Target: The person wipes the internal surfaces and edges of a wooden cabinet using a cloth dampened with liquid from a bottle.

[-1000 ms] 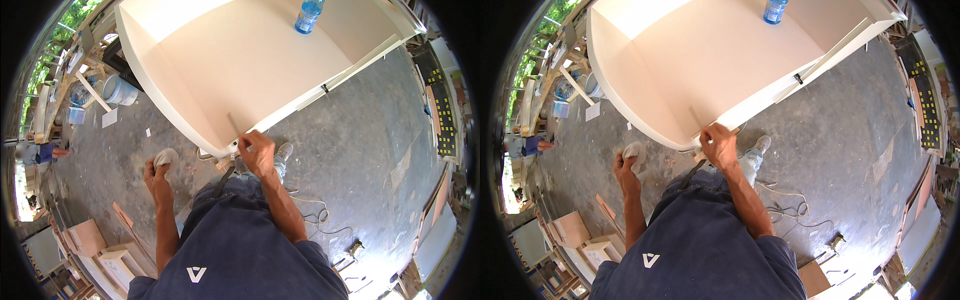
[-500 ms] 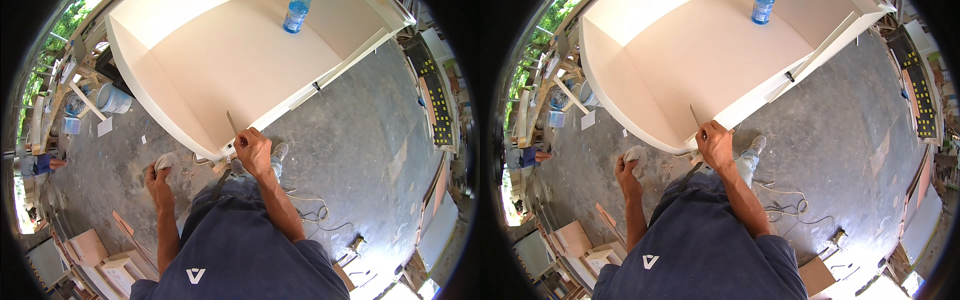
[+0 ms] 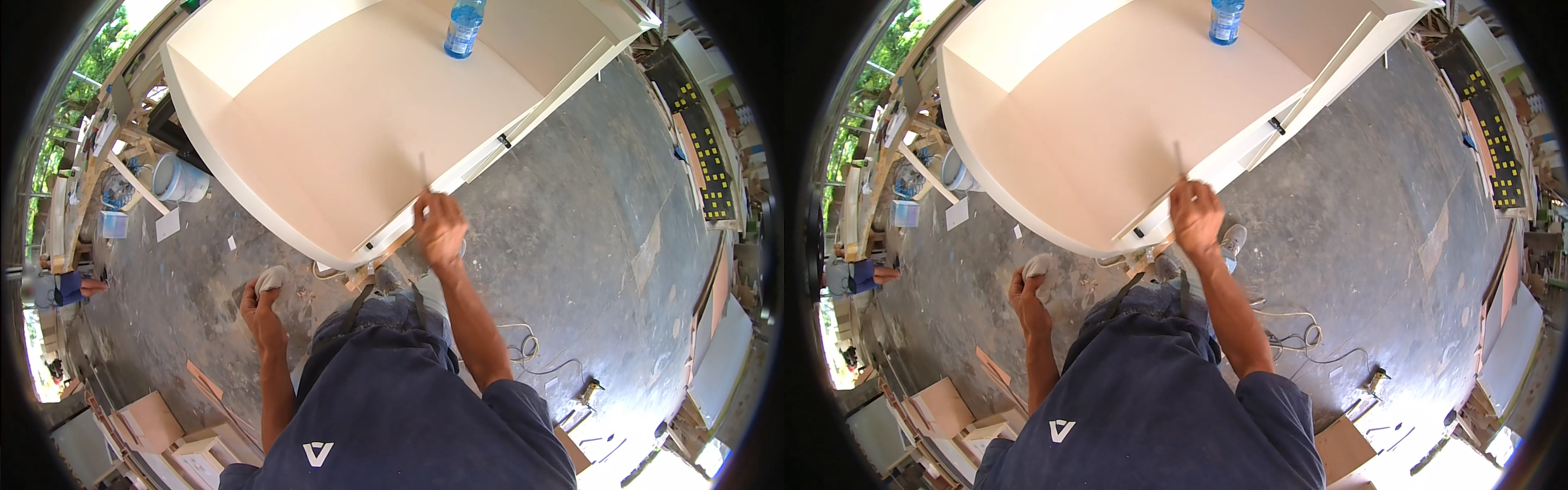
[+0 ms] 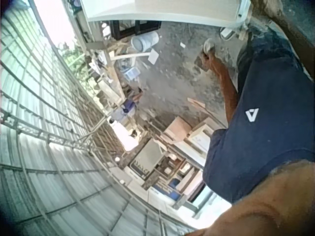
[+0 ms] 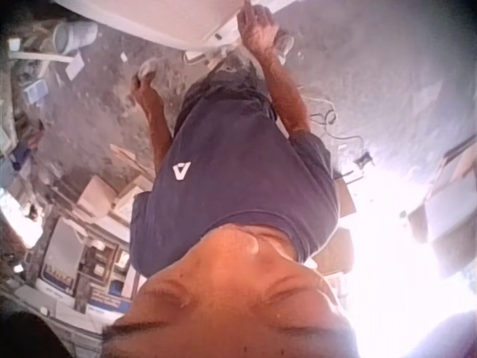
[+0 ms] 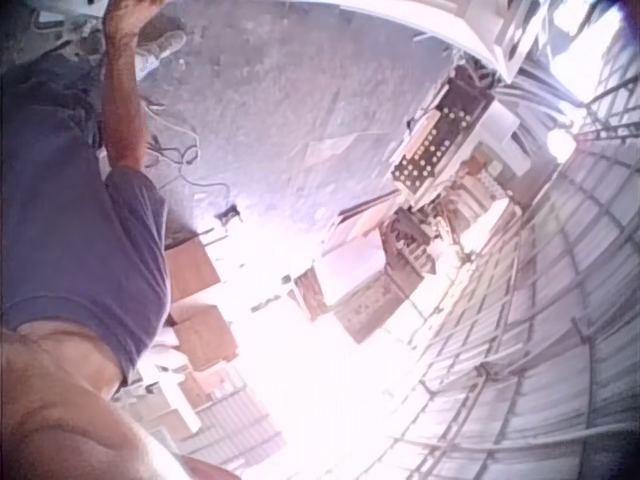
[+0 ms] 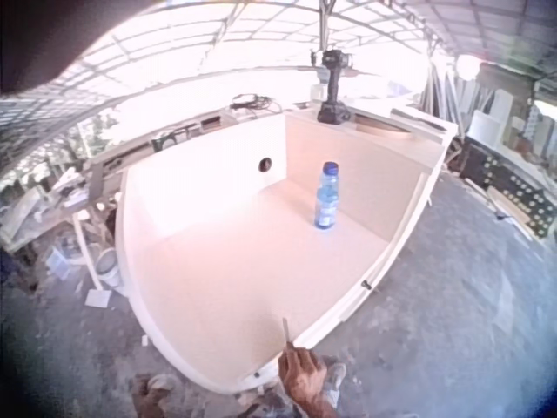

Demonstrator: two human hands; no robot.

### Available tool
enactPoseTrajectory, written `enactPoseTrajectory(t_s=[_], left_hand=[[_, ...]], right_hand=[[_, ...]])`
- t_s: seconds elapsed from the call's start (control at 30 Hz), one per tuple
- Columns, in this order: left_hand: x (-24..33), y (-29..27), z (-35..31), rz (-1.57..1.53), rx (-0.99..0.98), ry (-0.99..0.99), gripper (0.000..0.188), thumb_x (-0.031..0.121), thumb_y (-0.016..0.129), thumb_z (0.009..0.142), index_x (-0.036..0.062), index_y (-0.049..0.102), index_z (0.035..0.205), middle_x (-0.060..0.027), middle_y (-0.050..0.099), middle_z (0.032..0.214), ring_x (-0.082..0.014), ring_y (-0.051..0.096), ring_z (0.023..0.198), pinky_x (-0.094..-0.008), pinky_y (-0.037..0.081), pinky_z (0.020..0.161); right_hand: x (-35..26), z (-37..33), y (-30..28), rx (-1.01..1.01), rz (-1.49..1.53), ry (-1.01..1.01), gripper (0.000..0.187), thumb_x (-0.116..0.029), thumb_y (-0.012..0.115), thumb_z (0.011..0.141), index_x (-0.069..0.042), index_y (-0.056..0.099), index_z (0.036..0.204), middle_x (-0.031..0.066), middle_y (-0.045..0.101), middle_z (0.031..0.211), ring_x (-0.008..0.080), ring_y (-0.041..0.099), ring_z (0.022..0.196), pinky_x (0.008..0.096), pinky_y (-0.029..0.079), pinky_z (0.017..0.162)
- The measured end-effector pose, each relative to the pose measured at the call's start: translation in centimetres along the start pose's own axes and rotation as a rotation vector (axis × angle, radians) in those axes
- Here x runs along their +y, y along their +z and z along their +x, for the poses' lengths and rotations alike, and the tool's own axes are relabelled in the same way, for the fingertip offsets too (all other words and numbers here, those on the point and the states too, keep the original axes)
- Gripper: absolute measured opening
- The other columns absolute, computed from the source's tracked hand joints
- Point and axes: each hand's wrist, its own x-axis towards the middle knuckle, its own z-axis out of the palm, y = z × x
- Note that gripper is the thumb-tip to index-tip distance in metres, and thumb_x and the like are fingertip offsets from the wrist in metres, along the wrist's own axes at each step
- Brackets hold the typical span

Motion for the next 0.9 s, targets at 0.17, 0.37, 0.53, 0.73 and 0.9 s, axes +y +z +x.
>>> enactPoseTrajectory(t_s=[0.17,0.37,0.53,0.73,0.9], left_hand=[[-0.6,0.0,0.6,-0.020,-0.012,-0.008,0.021,0.001,0.062,0.083,-0.0012,0.067,0.103,-0.0048,0.066,0.099,-0.0141,0.060,0.094,-0.0270,0.045,0.090],[-0.2,0.7,1.1,-0.020,-0.067,0.000,0.023,0.001,0.062,0.083,-0.0017,0.067,0.105,-0.0055,0.067,0.100,-0.0148,0.061,0.094,-0.0273,0.046,0.092],[-0.5,0.6,1.0,0.025,-0.071,0.020,0.025,0.001,0.062,0.082,-0.0018,0.067,0.107,-0.0061,0.067,0.101,-0.0158,0.061,0.096,-0.0285,0.046,0.093],[-1.0,-0.1,0.7,0.026,-0.022,0.008,0.025,0.001,0.062,0.083,-0.0014,0.067,0.107,-0.0063,0.067,0.102,-0.0161,0.061,0.096,-0.0293,0.046,0.093],[-1.5,-0.8,0.6,0.001,0.006,0.013,0.023,0.001,0.063,0.083,-0.0013,0.067,0.105,-0.0053,0.066,0.101,-0.0152,0.060,0.096,-0.0287,0.045,0.091]], right_hand=[[-5.4,-3.9,-0.5,-0.189,0.255,-0.243,0.009,0.000,0.070,0.074,0.000,0.064,0.081,0.0068,0.060,0.075,0.0229,0.061,0.067,0.0372,0.053,0.061],[-2.7,-0.6,-1.2,-0.175,0.298,-0.049,0.011,0.001,0.073,0.075,-0.006,0.066,0.077,0.0090,0.066,0.079,0.0270,0.065,0.072,0.0388,0.054,0.061],[-0.4,0.7,-0.9,-0.151,0.091,-0.059,0.011,0.004,0.070,0.074,-0.006,0.065,0.077,0.0112,0.064,0.078,0.0292,0.064,0.069,0.0402,0.055,0.061],[-4.3,-0.8,-0.9,-0.265,0.178,-0.283,0.009,-0.002,0.067,0.074,-0.004,0.061,0.080,0.0092,0.060,0.075,0.0272,0.062,0.072,0.0415,0.053,0.062],[0.2,1.9,-1.4,-0.230,-0.020,-0.106,0.009,0.001,0.066,0.076,-0.002,0.062,0.084,0.0118,0.061,0.080,0.0295,0.060,0.074,0.0418,0.052,0.065]])
